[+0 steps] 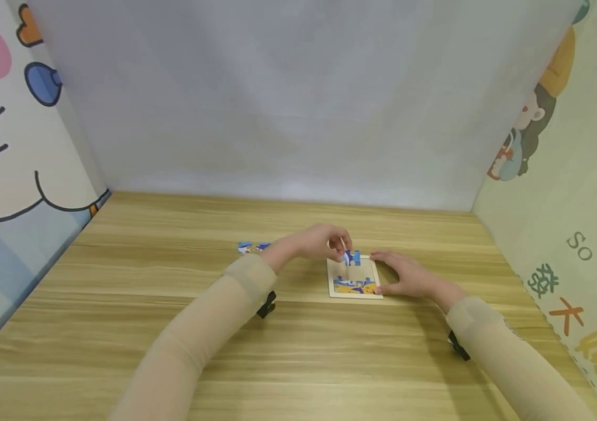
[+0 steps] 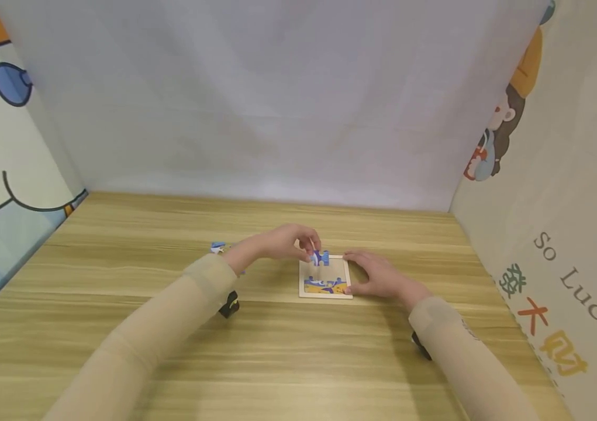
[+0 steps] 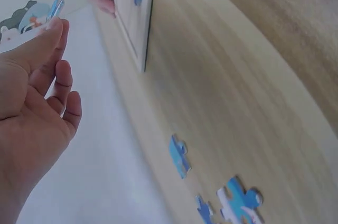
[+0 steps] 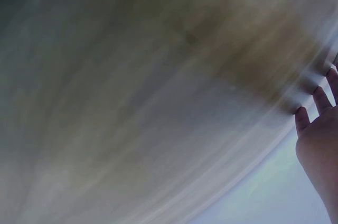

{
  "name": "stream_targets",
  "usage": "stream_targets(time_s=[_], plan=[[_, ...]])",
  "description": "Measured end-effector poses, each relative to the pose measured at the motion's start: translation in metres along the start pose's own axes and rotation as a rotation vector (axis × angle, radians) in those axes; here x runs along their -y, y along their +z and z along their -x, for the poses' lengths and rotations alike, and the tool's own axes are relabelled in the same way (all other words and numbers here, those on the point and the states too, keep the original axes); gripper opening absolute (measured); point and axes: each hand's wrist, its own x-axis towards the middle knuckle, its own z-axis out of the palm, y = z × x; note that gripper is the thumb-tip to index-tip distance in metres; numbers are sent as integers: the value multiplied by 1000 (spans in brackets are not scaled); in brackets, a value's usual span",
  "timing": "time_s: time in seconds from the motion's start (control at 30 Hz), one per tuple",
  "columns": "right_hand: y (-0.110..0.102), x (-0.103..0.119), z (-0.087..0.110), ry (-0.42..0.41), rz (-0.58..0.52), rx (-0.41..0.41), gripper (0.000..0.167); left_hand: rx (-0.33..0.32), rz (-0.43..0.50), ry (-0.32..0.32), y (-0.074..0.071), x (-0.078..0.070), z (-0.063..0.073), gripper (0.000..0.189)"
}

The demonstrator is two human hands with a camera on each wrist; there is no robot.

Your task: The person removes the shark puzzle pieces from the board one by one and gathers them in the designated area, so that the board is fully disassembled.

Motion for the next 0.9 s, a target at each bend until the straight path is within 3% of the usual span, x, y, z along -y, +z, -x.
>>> stream_targets(time_s=[0.3,0.9], plan=[[1,0,1,-9,2,-3,81,11,17,-13,-19,1,20,20],[1,-1,1,-14,-5,-8,81,-7,61,-111,-22,45,67,19]])
